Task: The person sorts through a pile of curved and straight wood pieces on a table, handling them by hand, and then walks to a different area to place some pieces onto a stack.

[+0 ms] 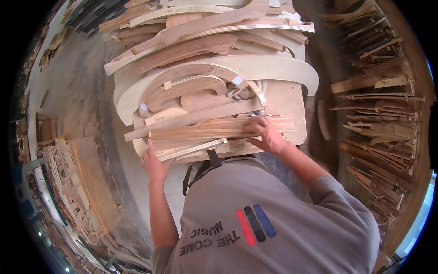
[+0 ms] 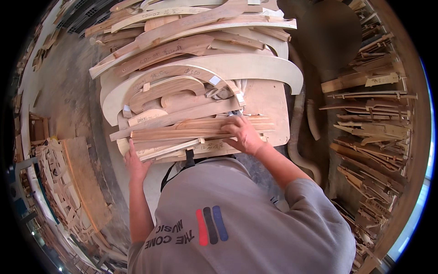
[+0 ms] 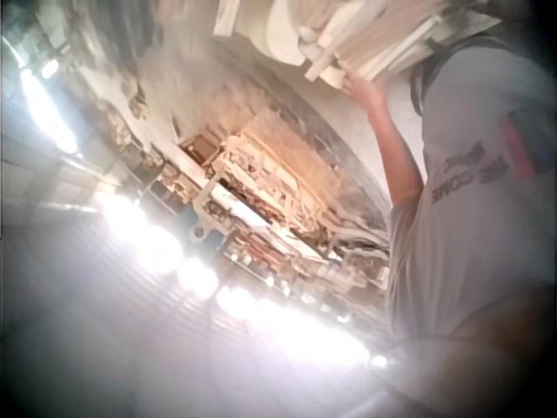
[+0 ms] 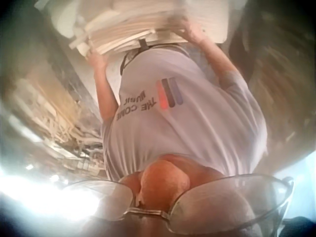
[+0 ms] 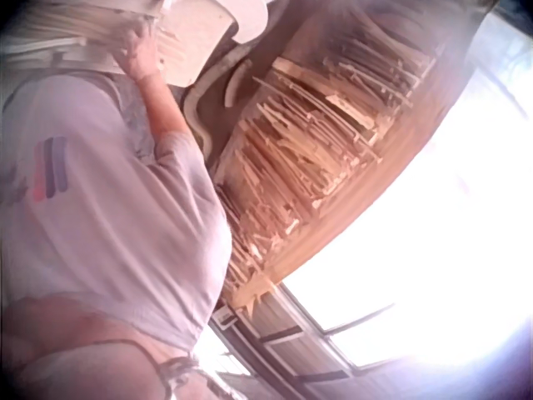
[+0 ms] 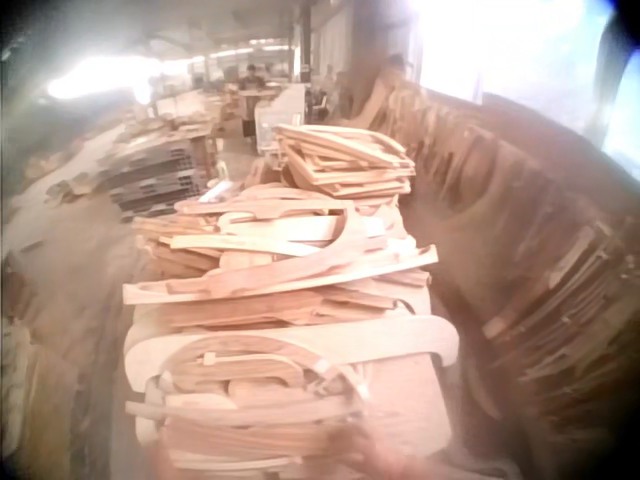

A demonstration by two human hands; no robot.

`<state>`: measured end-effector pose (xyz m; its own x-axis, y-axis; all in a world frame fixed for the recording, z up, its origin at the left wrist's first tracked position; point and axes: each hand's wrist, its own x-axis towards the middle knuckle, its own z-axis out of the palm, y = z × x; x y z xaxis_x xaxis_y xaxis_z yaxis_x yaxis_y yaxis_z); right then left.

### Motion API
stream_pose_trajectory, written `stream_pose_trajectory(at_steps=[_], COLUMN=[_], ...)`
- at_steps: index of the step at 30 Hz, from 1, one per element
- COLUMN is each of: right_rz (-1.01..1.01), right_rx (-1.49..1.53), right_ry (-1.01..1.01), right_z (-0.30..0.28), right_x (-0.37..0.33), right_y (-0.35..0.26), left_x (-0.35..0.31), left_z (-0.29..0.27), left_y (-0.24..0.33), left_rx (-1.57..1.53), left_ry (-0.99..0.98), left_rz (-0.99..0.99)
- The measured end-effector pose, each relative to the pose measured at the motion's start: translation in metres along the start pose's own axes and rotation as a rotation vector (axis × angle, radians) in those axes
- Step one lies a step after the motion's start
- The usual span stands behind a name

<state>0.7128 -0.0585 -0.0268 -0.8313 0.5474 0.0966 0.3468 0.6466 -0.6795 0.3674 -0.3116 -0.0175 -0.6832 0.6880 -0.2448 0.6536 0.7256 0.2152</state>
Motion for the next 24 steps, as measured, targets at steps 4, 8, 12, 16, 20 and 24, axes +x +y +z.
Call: stream_pose_trajectory(at_steps=[4,8,12,16,20,24], right_rz=[0.137,0.354,0.325,0.145,0.106,0.127], right_rx=[0.03,0.152,0.122,-0.067,-0.27,-0.325], right_ry=[0.226,0.401,0.321,0.005,-0.212,-0.299], right_z=[-0.024,-0.033,-0.026,0.002,0.024,0.04], right_x=[-0.003,0.009,0.019,0.03,0.05,0.067], right_y=[0.021,0.028,0.024,0.015,-0.023,-0.032], left_x=[-0.003,-0.005,-0.008,-0.008,-0.008,-0.012], left_z=[0.002,0.004,0.006,0.007,0.011,0.01], left_y=[0.0,-0.003,-0.003,-0.002,-0.008,-0.003], left_rx=[-0.023,-0.037,-0.051,-0.062,-0.099,-0.139], left_ry=[0.021,0.04,0.058,0.088,0.11,0.113], left_rz=[-0.017,0.008,0.024,0.044,0.076,0.044])
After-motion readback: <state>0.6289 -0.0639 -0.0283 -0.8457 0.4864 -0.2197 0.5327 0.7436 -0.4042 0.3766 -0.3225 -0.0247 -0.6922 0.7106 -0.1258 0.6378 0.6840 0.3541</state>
